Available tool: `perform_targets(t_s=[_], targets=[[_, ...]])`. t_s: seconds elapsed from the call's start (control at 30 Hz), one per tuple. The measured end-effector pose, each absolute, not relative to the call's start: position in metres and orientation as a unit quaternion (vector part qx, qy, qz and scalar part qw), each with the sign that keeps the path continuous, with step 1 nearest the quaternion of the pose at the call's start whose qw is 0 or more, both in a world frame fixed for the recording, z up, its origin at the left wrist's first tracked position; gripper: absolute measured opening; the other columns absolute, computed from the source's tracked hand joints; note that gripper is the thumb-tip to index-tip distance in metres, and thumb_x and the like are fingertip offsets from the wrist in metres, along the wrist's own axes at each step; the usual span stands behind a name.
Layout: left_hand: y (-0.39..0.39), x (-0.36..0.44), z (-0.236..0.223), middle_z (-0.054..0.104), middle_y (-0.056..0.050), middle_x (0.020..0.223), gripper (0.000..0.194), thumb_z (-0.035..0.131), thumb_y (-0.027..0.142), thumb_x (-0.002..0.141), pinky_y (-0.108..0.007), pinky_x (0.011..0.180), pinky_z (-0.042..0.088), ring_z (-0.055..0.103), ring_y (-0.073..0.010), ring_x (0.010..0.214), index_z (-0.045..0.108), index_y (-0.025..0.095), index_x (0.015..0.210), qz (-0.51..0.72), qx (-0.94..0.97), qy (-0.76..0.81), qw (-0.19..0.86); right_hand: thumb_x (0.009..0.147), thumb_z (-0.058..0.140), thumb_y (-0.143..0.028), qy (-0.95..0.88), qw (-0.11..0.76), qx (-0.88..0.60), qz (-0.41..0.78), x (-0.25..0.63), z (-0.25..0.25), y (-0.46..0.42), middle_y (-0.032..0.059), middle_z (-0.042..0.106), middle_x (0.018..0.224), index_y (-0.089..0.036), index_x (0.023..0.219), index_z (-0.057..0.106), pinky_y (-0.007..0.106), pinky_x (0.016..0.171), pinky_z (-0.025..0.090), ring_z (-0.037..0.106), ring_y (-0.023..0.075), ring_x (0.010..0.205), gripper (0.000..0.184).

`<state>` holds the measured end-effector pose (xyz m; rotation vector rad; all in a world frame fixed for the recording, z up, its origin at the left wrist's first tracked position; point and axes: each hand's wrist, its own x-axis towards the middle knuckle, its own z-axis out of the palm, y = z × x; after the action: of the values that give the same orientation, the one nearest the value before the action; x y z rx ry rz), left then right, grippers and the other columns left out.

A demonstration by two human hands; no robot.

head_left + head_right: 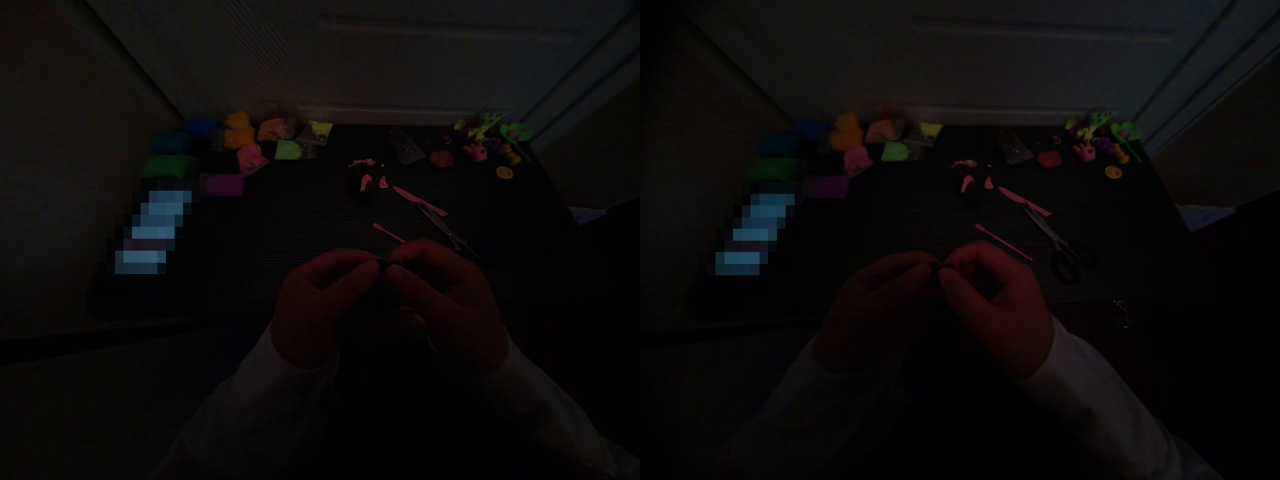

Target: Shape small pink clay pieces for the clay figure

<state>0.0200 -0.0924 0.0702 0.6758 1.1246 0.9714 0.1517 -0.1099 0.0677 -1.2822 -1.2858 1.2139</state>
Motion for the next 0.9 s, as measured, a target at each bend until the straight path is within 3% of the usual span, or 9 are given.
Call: perform_targets(t_s=[0.23,0.5,0.9], targets=[[-0.0921,0.0184,0.0681,0.063,0.002,0.061,0.007,0.068,0.026,0.062,-0.022,0.057,0.044,0.057,-0.0102,0.060,0.066,0.020,0.066,0.430,0.286,0.483,0.708,0.075,0.058,-0.026,-0.500,0.459,-0.520,0.518,0.1512,0.0680,-0.1078,-0.0037,0.058,0.068,-0.022,0.075,0.058,0.023,0.058,0.043,0.054,0.0092,0.063,0.005],[-0.0941,0.0188,0.0696,0.065,0.002,0.064,0.011,0.069,0.012,0.058,-0.025,0.063,0.047,0.059,-0.0115,0.061,0.067,0.020,0.065,0.454,0.299,0.452,0.707,0.073,0.059,-0.030,-0.442,0.462,-0.498,0.586,0.1521,0.0663,-0.1065,-0.0032,0.058,0.066,-0.022,0.074,0.058,0.023,0.054,0.045,0.055,0.0101,0.060,0.007],[-0.0931,0.0200,0.0665,0.063,0.003,0.067,0.009,0.068,0.012,0.059,-0.021,0.059,0.044,0.057,-0.0096,0.061,0.066,0.020,0.064,0.464,0.309,0.444,0.701,0.072,0.060,-0.030,-0.438,0.463,-0.492,0.593,0.1517,0.0665,-0.1070,-0.0035,0.059,0.066,-0.022,0.074,0.059,0.022,0.053,0.044,0.054,0.0097,0.060,0.008]])
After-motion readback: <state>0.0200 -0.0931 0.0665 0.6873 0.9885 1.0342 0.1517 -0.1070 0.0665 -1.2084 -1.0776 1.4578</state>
